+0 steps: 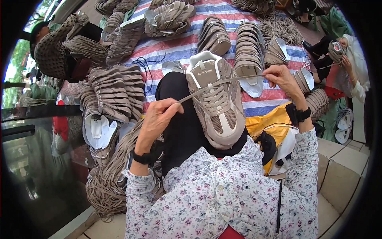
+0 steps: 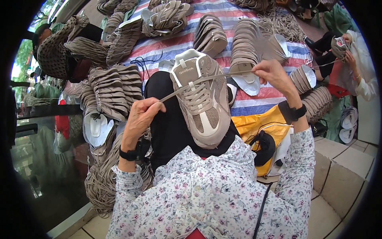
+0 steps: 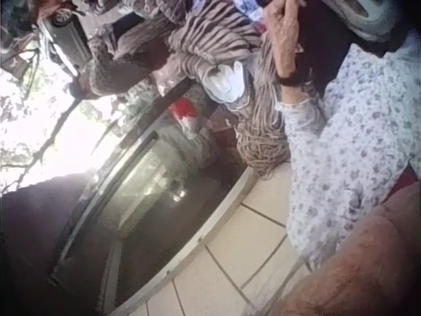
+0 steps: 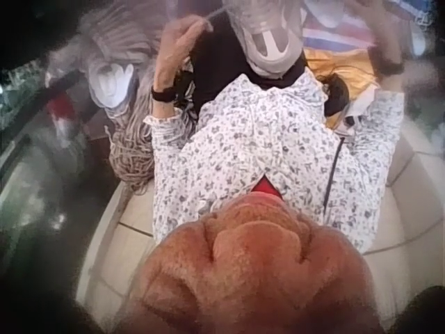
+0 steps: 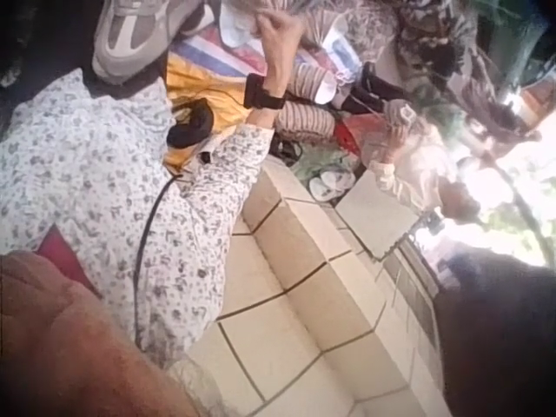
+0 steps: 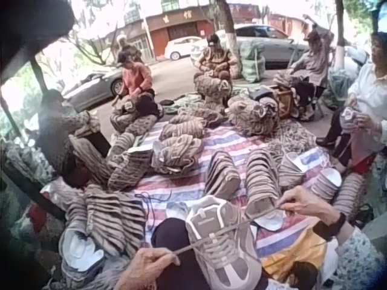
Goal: The person laces an athletic shoe by hand, threading a shoelace through the eyelets.
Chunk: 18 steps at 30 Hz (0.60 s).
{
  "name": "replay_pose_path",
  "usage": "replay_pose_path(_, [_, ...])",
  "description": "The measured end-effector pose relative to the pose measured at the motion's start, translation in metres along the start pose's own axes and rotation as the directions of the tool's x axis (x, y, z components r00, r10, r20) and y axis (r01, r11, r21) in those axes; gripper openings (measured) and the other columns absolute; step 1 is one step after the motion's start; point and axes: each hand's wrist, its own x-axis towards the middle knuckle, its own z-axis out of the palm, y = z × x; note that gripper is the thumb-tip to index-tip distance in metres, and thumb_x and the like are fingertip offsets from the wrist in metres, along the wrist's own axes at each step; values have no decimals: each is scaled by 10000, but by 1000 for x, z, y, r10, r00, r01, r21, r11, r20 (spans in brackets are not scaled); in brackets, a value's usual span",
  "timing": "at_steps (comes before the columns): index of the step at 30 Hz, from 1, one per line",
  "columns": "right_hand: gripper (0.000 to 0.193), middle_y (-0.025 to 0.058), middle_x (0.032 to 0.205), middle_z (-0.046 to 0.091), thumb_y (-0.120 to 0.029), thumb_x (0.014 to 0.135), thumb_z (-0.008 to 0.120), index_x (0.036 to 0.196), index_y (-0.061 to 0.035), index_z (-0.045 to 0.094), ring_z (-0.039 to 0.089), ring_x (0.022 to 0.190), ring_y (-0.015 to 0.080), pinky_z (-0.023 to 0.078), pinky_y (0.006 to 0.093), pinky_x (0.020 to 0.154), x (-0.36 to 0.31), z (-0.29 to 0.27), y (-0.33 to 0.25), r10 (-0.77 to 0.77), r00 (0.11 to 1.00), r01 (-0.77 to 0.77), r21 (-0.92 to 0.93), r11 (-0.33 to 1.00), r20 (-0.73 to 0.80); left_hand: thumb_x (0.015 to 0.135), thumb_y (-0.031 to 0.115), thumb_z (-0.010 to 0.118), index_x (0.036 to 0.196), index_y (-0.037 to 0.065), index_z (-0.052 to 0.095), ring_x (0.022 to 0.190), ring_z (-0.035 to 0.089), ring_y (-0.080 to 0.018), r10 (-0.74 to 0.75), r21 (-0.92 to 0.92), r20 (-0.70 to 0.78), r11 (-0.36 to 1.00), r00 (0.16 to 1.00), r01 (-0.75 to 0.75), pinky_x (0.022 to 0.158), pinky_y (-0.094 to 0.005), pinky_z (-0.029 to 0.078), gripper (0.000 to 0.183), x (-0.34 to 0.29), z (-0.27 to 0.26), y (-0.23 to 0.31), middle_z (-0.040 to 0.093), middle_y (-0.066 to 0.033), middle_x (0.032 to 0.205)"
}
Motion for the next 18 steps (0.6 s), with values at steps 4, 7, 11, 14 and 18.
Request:
replay_pose_path(4, [72, 42, 727, 635, -37, 865, 678, 907, 15, 704, 614, 637, 145, 505, 262, 585, -7, -1, 13, -51, 992, 35, -137, 990, -117, 1002, 217, 565, 841, 16, 627, 514, 352, -21, -174, -483, 48, 858, 983, 176, 491, -193, 254, 264, -17, -16, -21, 398, 66, 583])
replay_pose_path(7, [101, 106, 686, 620, -70, 809, 698, 803, 30, 682, 630, 673, 264, 503, 342, 666, 2, -4, 42, -342, 914, 224, -434, 873, -217, 1021, 181, 526, 892, 21, 556, 564, 379, -35, -191, -937, -35, 346, 981, 34, 526, -183, 311, 207, -47, -45, -35, 444, 25, 725])
replay_pose_path(11, [219, 103, 533, 537, -118, 851, 612, 663, -7, 630, 580, 478, 160, 437, 341, 467, 16, -6, 86, -16, 937, -48, -176, 983, -348, 1053, 195, 484, 974, 5, 546, 671, 456, -73, -210, -980, -188, -21, 959, -197, 568, -192, 424, 215, -106, -90, -73, 548, -69, 1029])
replay_pose_path(14, [174, 55, 576, 617, -165, 926, 591, 943, -38, 710, 588, 432, 161, 461, 303, 385, -13, -30, 171, 223, 866, -119, 249, 961, -448, 1046, 165, 483, 1030, -9, 598, 807, 612, -124, -253, -920, -331, -129, 909, -371, 611, -215, 513, 209, -125, -100, -108, 599, -149, 1208])
replay_pose_path(18, [119, 119, 856, 694, -115, 911, 567, 990, -63, 638, 704, 756, 267, 583, 372, 645, -34, -30, 198, 411, 860, 44, 846, 531, -302, 1020, 127, 521, 1032, -19, 597, 810, 680, -149, -260, -835, -447, -223, 856, -503, 611, -221, 549, 165, -165, -132, -127, 627, -152, 1190])
